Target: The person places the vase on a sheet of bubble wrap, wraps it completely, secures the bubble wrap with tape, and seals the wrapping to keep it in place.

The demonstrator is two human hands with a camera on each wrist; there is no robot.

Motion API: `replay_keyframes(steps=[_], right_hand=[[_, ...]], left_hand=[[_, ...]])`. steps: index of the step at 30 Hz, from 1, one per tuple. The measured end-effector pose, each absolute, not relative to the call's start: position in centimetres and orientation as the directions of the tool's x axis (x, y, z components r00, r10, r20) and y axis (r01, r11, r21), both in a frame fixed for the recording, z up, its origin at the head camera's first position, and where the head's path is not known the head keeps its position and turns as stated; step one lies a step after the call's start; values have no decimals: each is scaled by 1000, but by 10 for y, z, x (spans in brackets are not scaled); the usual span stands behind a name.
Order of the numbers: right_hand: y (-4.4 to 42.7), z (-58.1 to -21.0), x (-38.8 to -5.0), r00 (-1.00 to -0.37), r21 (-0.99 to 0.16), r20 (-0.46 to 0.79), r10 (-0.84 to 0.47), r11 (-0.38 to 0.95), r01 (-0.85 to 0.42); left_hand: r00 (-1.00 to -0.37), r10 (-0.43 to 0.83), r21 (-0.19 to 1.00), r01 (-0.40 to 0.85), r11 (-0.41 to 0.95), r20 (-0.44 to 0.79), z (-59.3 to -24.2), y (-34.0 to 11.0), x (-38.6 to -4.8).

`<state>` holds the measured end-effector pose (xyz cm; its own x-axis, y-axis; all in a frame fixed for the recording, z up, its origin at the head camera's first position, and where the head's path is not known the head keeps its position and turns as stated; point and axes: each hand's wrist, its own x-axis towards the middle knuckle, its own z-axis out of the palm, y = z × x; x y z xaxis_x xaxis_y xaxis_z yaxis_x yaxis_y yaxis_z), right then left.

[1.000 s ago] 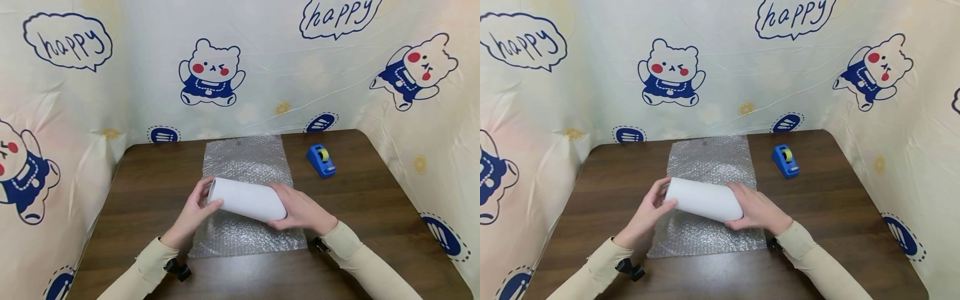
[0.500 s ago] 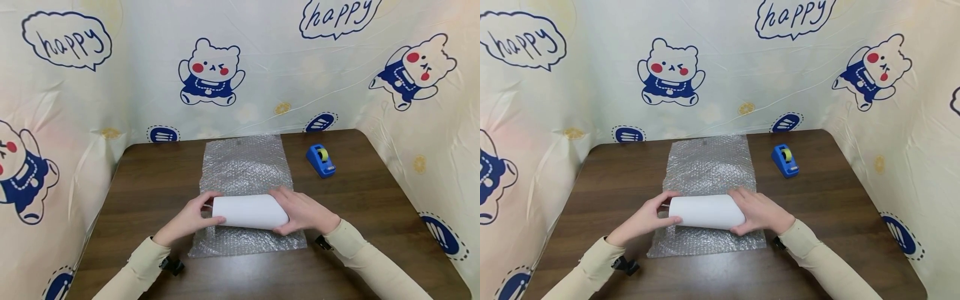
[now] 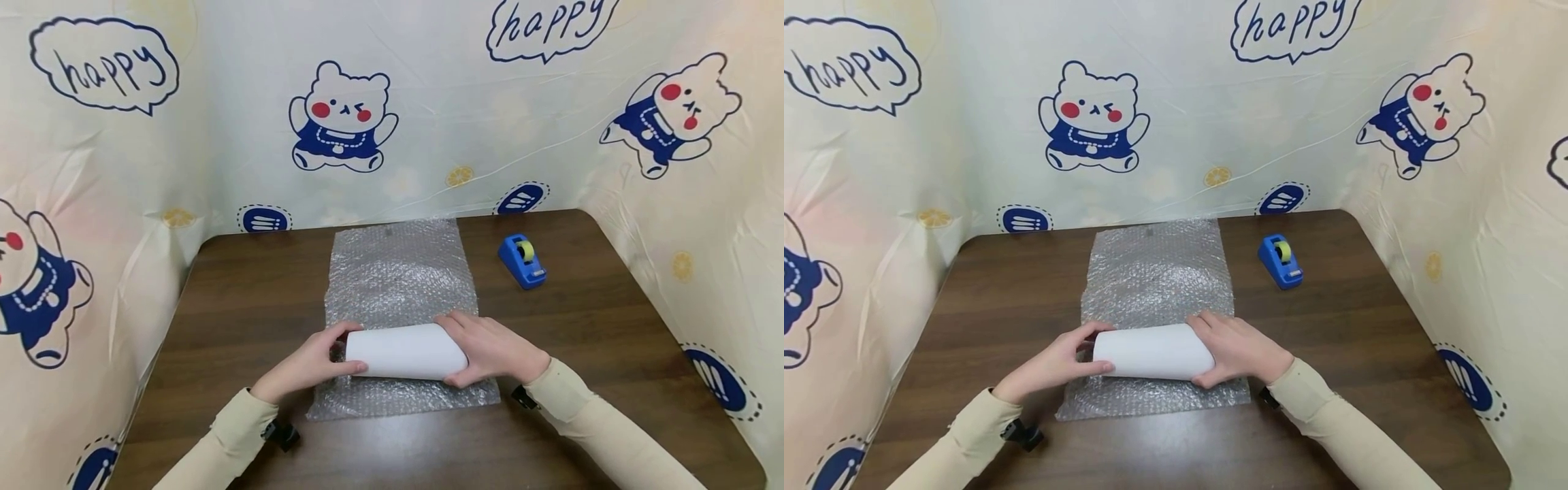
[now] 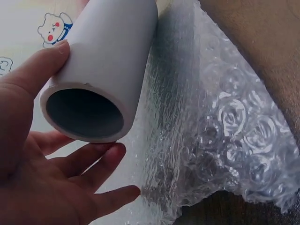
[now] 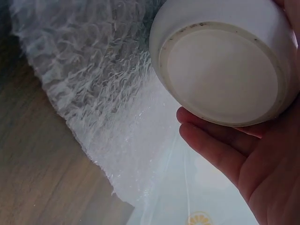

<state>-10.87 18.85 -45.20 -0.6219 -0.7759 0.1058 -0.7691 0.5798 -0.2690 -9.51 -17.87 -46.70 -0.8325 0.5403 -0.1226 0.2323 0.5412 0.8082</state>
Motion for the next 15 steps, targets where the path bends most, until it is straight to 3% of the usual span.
replay_keyframes(steps=[15], right_hand=[[183,-446,-104,-615,-213,86,-784,589,-780]], left_hand=[[-804,580,749,302,590,-133,-472,-180,-94]])
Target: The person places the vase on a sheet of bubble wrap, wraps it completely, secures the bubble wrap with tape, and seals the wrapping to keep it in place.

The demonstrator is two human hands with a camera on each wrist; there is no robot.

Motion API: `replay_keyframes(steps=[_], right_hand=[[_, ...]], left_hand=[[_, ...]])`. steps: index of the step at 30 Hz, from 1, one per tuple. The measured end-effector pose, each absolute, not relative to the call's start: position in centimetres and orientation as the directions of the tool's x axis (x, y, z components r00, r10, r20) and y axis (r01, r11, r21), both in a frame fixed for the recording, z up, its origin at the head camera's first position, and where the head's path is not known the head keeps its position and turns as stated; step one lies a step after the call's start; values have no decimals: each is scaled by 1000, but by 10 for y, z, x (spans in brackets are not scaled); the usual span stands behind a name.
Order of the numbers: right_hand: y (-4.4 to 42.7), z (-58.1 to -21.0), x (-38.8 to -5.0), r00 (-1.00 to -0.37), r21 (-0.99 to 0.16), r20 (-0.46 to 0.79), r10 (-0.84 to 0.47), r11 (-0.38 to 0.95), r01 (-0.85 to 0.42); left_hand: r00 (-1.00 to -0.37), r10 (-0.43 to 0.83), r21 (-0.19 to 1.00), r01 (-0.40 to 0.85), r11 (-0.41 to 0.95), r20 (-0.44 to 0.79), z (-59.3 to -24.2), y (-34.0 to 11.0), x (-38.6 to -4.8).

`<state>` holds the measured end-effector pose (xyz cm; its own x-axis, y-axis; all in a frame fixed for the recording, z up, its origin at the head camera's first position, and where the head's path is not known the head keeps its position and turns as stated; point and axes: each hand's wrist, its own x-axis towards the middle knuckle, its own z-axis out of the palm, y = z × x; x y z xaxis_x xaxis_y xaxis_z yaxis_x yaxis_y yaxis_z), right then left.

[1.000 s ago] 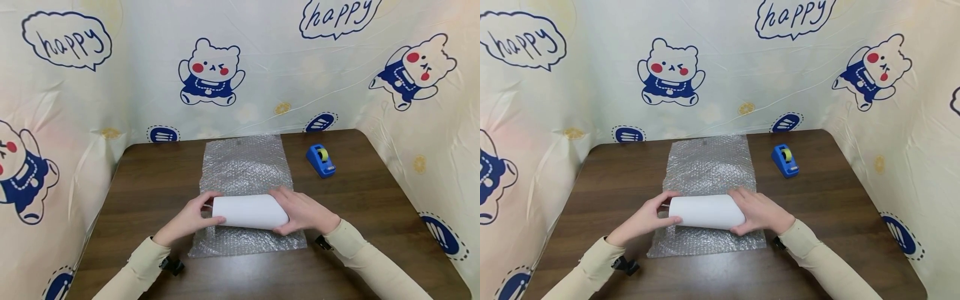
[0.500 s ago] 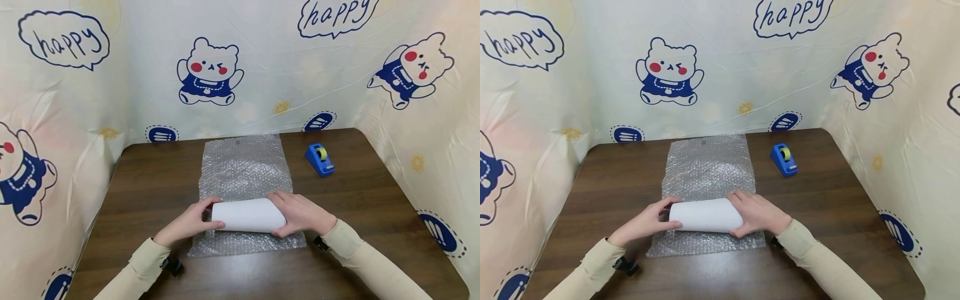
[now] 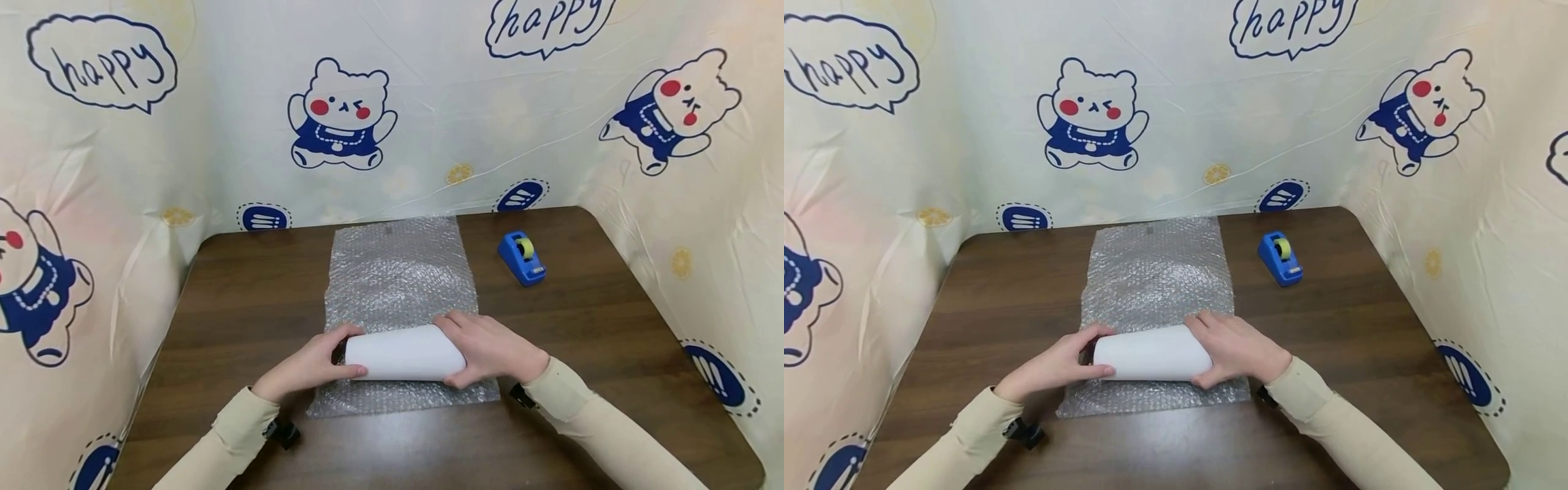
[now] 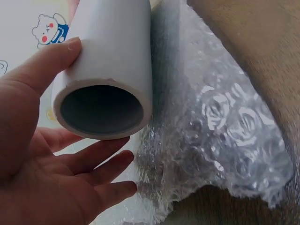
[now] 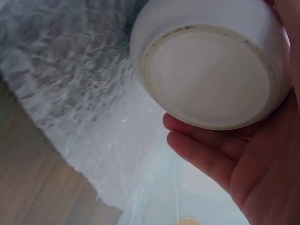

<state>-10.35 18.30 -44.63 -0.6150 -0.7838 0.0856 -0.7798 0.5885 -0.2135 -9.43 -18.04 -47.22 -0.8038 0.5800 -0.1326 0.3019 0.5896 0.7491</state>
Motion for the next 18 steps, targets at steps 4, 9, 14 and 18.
replay_keyframes(steps=[4,9,14,18], right_hand=[[181,-444,-104,-632,-228,53,-773,607,-762],[178,-441,-108,-650,-285,-11,-760,625,-727],[178,-439,-111,-659,-312,-58,-750,640,-702],[179,-439,-113,-654,-319,-64,-754,637,-702]], left_hand=[[-817,570,722,342,601,-88,-471,-180,-92],[-775,624,657,523,542,102,-469,-172,-87],[-642,696,452,749,483,321,-466,-157,-86],[-442,758,178,895,409,479,-462,-144,-80]])
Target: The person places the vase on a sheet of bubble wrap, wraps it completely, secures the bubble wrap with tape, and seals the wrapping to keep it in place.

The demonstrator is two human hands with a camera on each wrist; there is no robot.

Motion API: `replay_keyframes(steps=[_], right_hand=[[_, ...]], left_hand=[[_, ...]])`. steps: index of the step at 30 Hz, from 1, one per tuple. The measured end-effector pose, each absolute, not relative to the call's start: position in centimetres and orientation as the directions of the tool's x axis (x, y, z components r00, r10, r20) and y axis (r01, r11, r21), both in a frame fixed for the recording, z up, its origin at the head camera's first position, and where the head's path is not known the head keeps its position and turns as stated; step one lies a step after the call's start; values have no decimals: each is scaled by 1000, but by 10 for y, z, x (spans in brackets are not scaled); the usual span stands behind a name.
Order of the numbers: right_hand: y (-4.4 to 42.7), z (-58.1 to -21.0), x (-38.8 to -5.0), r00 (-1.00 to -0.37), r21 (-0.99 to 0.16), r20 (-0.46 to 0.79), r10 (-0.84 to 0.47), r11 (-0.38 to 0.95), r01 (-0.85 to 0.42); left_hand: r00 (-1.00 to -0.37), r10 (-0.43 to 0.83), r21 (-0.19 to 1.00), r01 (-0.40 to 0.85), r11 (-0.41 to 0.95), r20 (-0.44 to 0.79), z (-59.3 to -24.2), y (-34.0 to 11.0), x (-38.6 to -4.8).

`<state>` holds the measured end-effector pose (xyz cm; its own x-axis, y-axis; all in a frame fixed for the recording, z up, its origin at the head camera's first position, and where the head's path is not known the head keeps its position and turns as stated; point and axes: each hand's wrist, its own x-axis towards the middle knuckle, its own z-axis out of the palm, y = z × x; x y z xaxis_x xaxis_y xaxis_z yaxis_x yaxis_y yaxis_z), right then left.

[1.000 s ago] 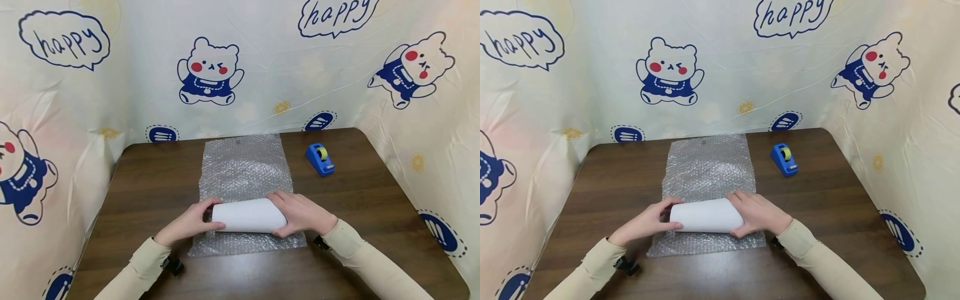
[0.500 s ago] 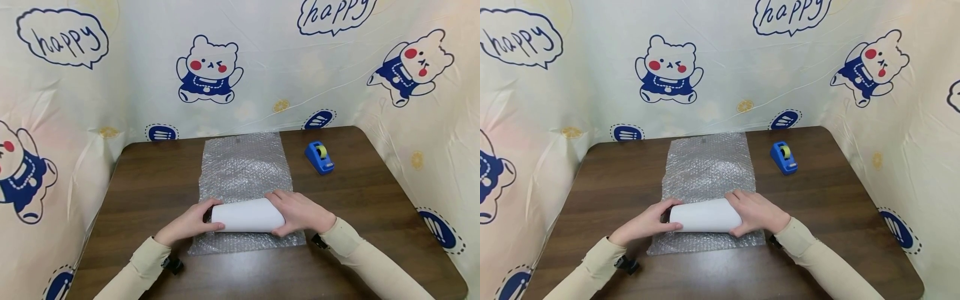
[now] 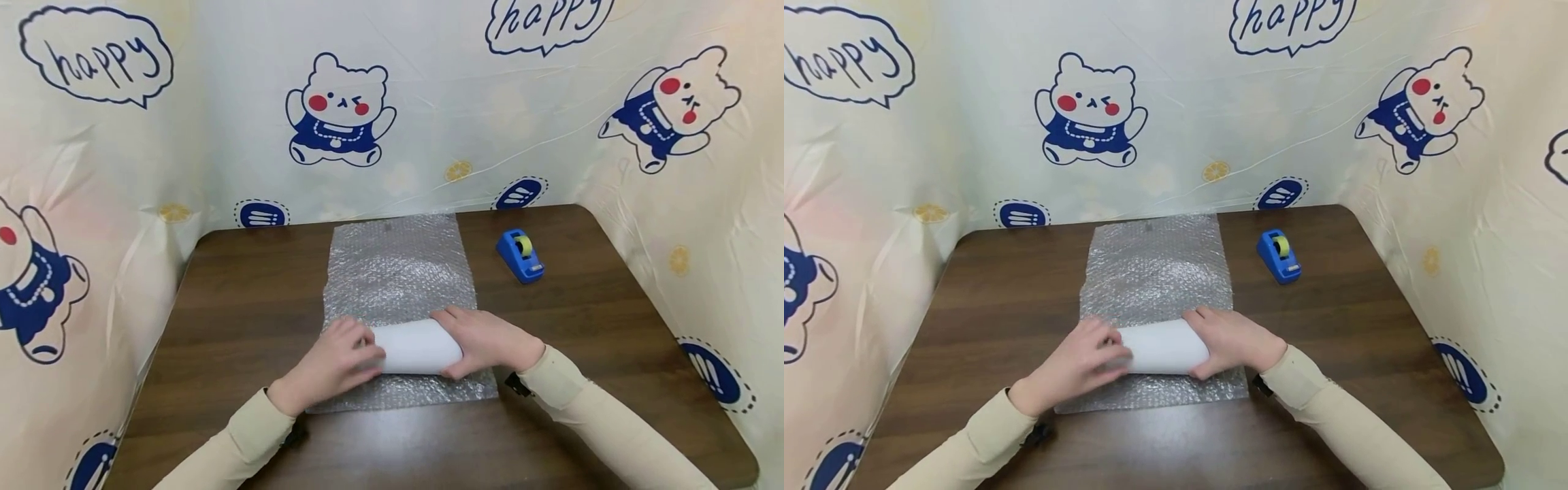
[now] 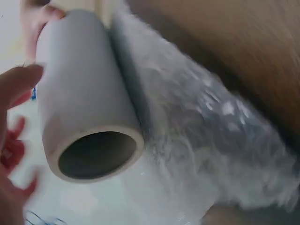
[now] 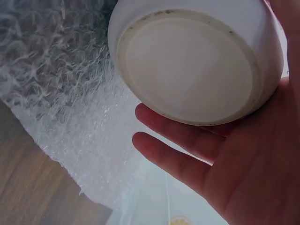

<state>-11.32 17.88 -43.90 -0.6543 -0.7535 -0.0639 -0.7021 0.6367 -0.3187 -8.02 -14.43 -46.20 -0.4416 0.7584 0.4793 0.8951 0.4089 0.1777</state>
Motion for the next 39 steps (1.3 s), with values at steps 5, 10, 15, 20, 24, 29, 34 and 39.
replay_keyframes(steps=[5,10,15,20,24,29,34,39], right_hand=[[179,-440,-116,-647,-333,-57,-760,625,-706],[178,-440,-117,-646,-357,-61,-761,621,-698],[179,-440,-119,-644,-367,-79,-761,623,-691],[178,-438,-118,-647,-384,-92,-757,626,-678],[178,-437,-118,-656,-389,-108,-747,639,-664],[179,-438,-119,-659,-384,-114,-743,645,-661],[179,-438,-118,-657,-389,-108,-746,640,-662],[179,-439,-117,-653,-384,-108,-749,638,-668]], left_hand=[[-200,858,-38,968,246,473,-457,-128,-63],[-202,928,-66,970,233,312,-462,-120,-48],[-259,944,-62,959,276,203,-469,-118,-44],[-287,940,-118,943,311,184,-476,-120,-43],[-271,940,-196,930,311,205,-477,-119,-45],[-239,931,-227,925,305,275,-468,-119,-50],[-283,895,-149,925,349,344,-462,-125,-59],[-401,836,-94,881,464,375,-463,-131,-67]])
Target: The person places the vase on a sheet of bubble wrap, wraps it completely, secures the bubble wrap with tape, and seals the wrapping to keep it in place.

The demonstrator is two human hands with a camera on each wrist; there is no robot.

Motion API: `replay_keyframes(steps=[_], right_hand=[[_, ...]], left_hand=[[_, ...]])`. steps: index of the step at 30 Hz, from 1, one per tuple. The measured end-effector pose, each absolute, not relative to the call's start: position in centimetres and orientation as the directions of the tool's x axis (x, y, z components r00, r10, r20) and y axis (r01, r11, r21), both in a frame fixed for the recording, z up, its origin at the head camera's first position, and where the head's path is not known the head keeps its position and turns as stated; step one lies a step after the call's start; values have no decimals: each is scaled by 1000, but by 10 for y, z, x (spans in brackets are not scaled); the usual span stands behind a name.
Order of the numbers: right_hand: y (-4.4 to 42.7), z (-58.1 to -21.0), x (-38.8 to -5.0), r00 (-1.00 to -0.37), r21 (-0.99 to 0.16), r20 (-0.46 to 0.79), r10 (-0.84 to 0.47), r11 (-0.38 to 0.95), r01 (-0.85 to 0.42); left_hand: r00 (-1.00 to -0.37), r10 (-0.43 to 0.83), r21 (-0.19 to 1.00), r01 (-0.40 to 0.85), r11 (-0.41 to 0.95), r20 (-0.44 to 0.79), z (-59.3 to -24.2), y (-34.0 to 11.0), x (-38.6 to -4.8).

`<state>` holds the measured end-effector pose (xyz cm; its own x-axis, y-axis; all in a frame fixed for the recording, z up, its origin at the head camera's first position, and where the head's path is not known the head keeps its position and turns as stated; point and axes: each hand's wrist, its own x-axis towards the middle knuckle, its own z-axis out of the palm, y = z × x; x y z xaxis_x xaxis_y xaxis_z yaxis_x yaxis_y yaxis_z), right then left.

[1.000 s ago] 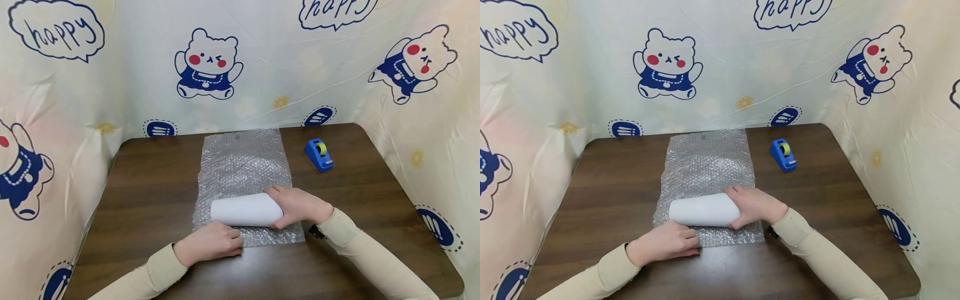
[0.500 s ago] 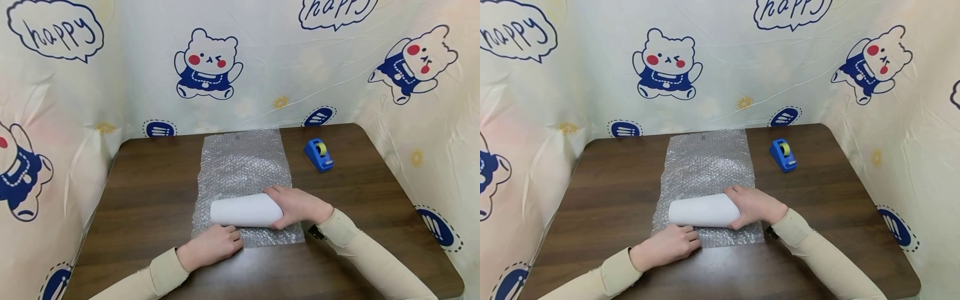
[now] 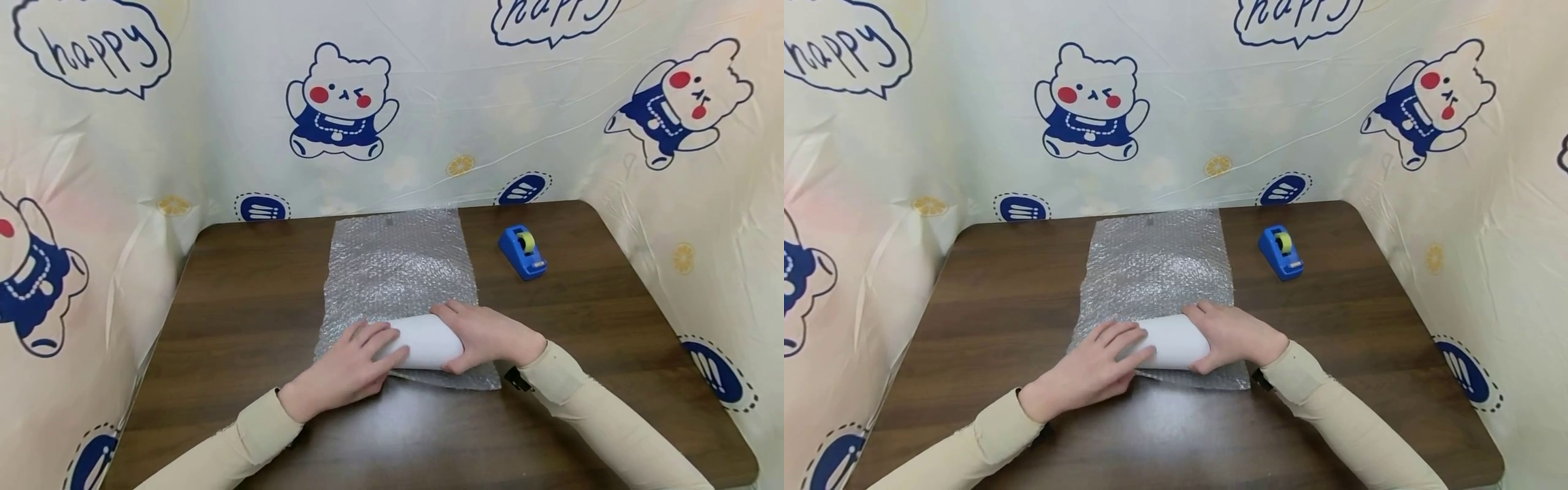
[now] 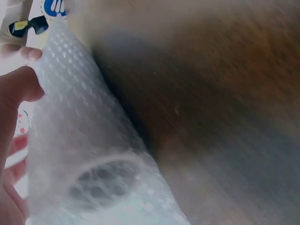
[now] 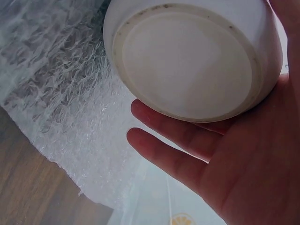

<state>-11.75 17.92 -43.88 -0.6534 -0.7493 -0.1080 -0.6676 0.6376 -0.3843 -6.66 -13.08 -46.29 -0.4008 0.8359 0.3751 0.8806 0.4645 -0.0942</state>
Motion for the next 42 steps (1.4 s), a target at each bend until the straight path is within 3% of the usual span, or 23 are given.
replay_keyframes(steps=[5,17,22,29,35,42], right_hand=[[181,-437,-117,-653,-382,-107,-749,638,-669],[166,-423,-103,-618,-287,-80,-782,612,-737],[155,-424,-92,-634,-165,-68,-770,635,-754],[146,-433,-83,-658,57,72,-750,662,-748],[136,-441,-80,-641,188,118,-759,651,-736],[136,-447,-86,-595,235,187,-781,624,-745]], left_hand=[[-496,774,-35,834,551,393,-463,-133,-74],[-528,797,62,842,535,291,-459,-138,-77],[-534,796,60,839,541,285,-457,-138,-77],[-539,802,43,836,547,257,-455,-138,-79],[-531,803,33,839,543,270,-456,-138,-79],[-518,802,18,843,538,296,-456,-141,-82]])
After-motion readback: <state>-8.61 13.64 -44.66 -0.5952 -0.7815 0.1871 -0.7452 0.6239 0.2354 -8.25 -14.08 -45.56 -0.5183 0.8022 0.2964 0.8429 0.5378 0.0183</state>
